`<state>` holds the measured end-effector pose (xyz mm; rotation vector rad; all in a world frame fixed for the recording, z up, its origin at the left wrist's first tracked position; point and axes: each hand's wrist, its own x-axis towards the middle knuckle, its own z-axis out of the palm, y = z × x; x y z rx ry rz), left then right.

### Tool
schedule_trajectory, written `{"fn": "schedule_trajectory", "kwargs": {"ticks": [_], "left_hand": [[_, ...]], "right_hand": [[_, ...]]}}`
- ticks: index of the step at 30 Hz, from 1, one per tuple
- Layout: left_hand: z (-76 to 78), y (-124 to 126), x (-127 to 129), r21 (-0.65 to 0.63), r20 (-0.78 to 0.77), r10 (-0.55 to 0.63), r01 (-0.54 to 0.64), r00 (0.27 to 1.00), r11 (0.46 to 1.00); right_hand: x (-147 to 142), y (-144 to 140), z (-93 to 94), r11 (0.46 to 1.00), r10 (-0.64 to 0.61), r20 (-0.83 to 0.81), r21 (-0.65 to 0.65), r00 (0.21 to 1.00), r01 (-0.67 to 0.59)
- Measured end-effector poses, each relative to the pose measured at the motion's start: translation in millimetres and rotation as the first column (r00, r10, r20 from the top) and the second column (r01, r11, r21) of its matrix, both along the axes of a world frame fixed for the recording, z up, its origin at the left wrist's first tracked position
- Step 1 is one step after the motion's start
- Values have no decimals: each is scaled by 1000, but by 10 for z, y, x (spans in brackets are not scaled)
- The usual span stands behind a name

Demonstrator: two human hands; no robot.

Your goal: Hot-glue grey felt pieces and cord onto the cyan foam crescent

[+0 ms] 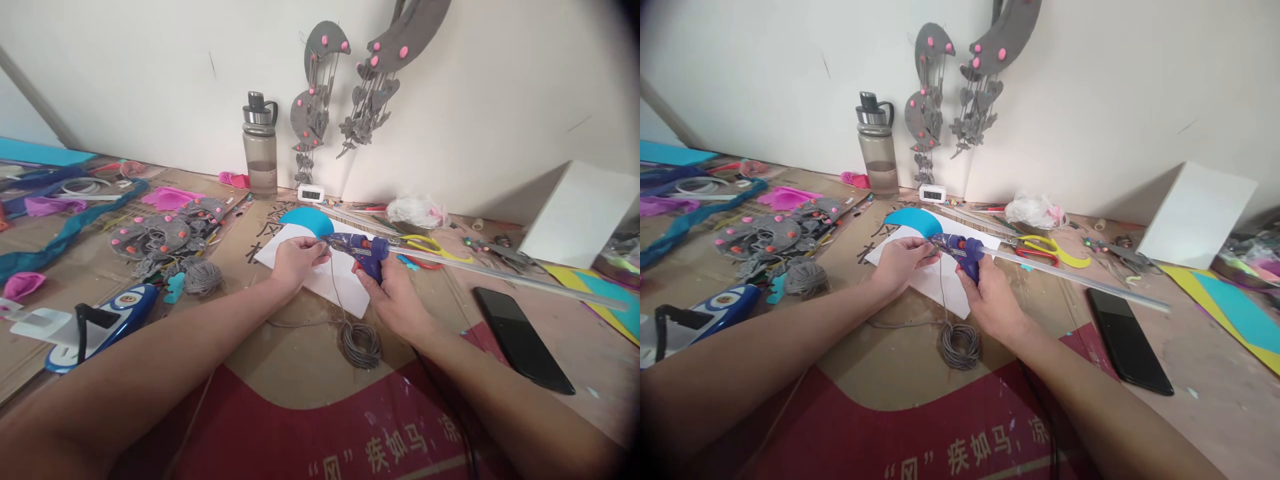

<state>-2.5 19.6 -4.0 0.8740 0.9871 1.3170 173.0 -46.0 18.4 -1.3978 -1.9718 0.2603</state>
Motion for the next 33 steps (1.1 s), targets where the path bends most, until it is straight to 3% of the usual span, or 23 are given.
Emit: {"fn": "schedule_trajectory", "kwargs": {"ticks": [16,33], "left_hand": [[-52,51,17,-6,33,38,-37,999,999],[-42,18,-1,75,77,70,-76,995,994]], "right_hand": [[-1,-10,-15,999,-33,105,26,994,30],[19,21,-27,998,-68,61,11,996,68]]}}
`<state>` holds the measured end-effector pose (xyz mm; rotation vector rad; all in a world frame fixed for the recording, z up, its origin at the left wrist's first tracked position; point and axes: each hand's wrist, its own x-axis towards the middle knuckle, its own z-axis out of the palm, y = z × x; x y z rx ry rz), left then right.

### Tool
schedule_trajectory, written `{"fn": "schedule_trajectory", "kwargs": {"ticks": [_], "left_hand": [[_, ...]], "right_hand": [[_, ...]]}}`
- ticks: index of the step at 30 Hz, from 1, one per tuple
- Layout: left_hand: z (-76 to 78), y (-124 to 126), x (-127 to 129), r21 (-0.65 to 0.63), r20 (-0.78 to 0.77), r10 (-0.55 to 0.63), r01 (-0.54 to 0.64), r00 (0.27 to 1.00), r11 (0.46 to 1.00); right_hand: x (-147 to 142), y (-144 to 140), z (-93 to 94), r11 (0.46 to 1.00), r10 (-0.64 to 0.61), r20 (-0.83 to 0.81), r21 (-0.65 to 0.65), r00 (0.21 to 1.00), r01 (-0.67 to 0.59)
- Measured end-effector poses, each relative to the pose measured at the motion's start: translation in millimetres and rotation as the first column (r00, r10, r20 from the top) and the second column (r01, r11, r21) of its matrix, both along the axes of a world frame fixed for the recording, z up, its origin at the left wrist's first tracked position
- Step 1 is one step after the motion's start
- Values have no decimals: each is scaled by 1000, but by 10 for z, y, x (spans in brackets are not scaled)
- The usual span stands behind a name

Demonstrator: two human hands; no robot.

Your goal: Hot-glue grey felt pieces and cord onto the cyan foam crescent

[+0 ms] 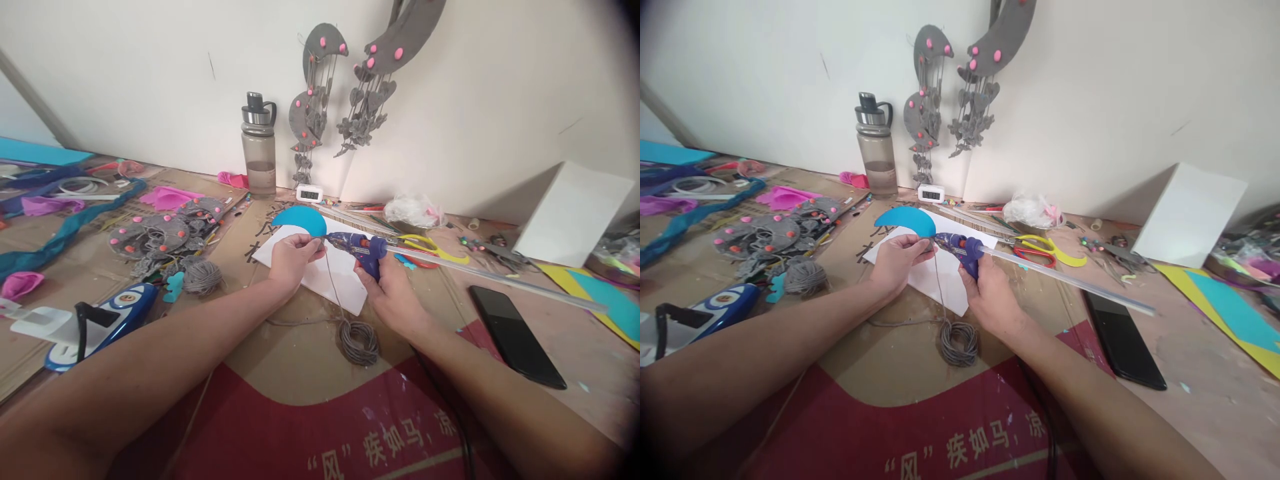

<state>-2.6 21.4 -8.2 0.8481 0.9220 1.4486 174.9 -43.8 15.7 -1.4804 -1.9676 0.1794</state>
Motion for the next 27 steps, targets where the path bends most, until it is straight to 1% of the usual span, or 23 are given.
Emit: {"fn": "schedule_trajectory", "kwargs": {"ticks": [7,11,16,20,27], "left_hand": [[6,0,-12,16,29,-4,4,1000,1000],[12,-3,-19,18,44,-17,16,999,1000],[9,7,-18,2,48,0,0,999,1000],[4,11,-9,-11,28,6,-6,1000,1000],[-12,-2,-1,17,-13,-10,11,1000,1000]], "right_hand": [[2,9,20,999,-5,-57,-36,998,3],[9,23,11,1000,-10,-95,-28,995,8],[5,11,3,1000,2,-137,-8,991,-3],[-26,-25,11,1000,18,-108,-5,994,-18],[-61,-49,20,1000,-1,-34,6,999,1]]}}
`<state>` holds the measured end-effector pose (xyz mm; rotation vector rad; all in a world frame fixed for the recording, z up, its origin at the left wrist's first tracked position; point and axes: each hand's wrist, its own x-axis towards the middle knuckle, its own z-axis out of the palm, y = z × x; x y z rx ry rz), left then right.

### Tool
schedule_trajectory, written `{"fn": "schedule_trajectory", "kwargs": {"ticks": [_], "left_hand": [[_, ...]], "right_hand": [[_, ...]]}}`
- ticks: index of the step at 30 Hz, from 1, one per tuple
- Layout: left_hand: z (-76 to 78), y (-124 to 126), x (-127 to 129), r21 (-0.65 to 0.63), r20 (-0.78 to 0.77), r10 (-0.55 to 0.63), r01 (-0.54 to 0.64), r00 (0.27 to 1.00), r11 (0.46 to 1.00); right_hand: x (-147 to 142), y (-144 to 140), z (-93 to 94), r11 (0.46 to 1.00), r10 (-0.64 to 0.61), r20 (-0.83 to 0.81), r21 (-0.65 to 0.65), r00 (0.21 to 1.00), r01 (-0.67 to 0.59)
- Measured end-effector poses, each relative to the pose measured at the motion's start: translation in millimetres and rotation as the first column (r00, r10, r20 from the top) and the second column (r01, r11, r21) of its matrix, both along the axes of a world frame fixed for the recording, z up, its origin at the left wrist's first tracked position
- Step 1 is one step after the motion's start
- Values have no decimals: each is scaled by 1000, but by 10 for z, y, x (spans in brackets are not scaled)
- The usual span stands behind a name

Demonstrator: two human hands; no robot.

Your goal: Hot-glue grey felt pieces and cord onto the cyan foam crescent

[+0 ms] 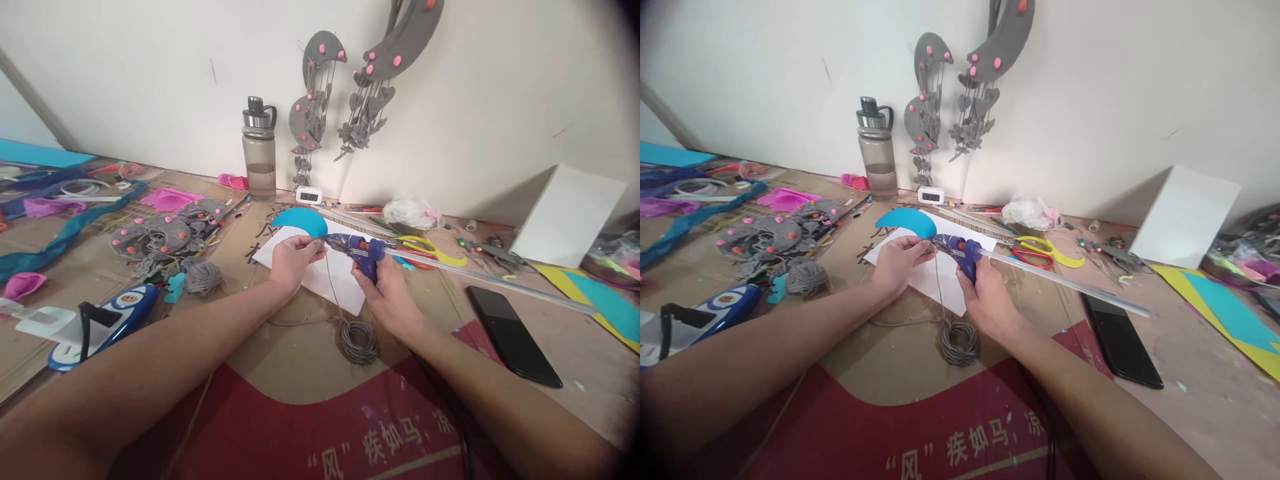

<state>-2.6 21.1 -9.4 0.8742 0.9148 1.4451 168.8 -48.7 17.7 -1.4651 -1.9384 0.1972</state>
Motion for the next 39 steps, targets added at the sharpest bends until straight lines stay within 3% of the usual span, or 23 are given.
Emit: {"fn": "schedule_trajectory", "kwargs": {"ticks": [39], "left_hand": [[11,0,-13,6,51,0,0,999,1000]], "right_hand": [[20,28,-27,1000,0,-88,-22,996,-2]]}}
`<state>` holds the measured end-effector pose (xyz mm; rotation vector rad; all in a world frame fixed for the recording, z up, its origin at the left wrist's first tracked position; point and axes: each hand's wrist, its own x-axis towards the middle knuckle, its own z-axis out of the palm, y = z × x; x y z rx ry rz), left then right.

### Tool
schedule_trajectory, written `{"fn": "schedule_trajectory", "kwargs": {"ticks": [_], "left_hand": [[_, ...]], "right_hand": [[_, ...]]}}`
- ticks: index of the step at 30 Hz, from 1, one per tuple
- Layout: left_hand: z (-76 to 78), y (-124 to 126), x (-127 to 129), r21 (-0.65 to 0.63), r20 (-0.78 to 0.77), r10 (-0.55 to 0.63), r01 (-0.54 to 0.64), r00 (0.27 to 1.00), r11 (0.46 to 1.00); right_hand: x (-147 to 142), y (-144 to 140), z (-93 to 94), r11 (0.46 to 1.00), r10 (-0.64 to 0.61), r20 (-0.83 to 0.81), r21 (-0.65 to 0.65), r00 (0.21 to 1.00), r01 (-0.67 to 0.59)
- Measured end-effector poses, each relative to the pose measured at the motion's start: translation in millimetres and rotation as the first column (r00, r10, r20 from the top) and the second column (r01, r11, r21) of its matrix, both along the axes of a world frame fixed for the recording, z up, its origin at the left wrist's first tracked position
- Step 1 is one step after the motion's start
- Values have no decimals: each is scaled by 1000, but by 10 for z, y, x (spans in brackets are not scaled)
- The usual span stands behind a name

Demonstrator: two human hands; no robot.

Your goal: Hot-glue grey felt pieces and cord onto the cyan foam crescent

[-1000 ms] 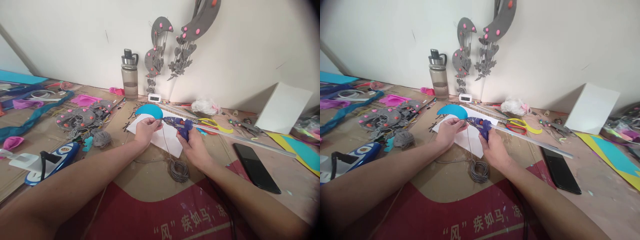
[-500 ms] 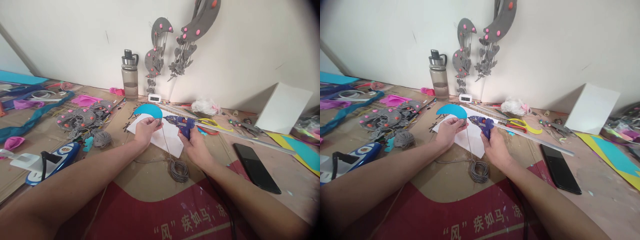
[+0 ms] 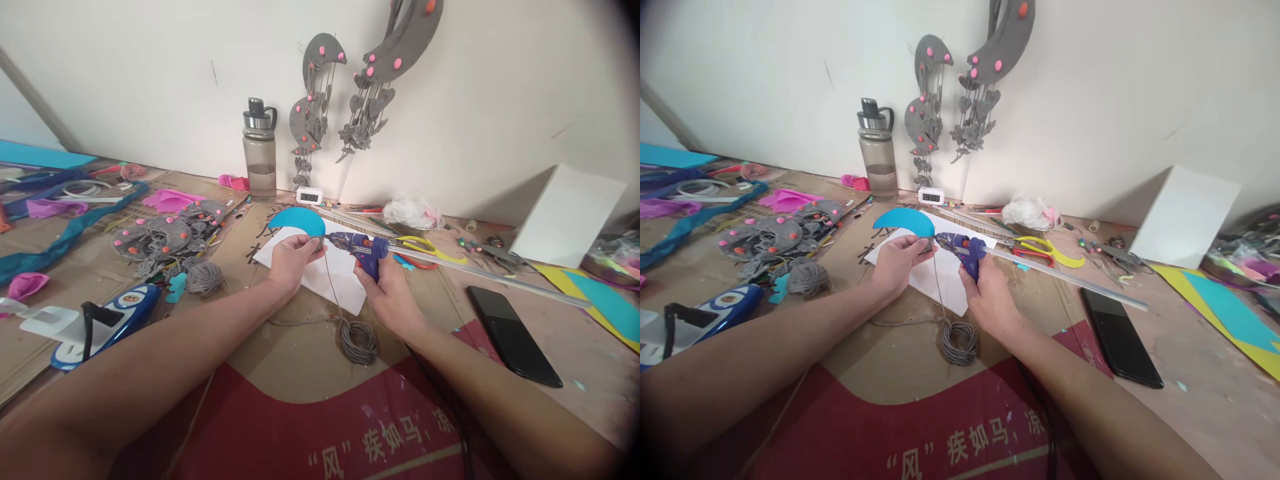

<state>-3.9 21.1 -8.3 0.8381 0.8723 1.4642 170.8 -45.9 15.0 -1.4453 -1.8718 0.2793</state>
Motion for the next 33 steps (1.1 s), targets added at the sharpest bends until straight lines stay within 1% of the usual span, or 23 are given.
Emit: {"fn": "schedule_trajectory", "kwargs": {"ticks": [5,17,23,29,33], "left_hand": [[4,-3,-7,0,2,-5,5,1000,1000],[2,-15,4,12,-25,-14,14,1000,1000],[3,-13,-3,13,-20,-8,9,1000,1000],[6,-19,5,10,-29,-19,19,999,1000],[8,-30,6,8,-34,-17,17,999,1000]], "right_hand": [[-4,-1,9,1000,-8,-3,11,1000,8],[-40,-36,19,999,22,34,32,999,-23],[-33,-19,18,1000,-10,35,25,999,9],[-57,-46,21,999,-9,73,44,997,6],[-62,-55,16,999,-8,92,35,996,4]]}}
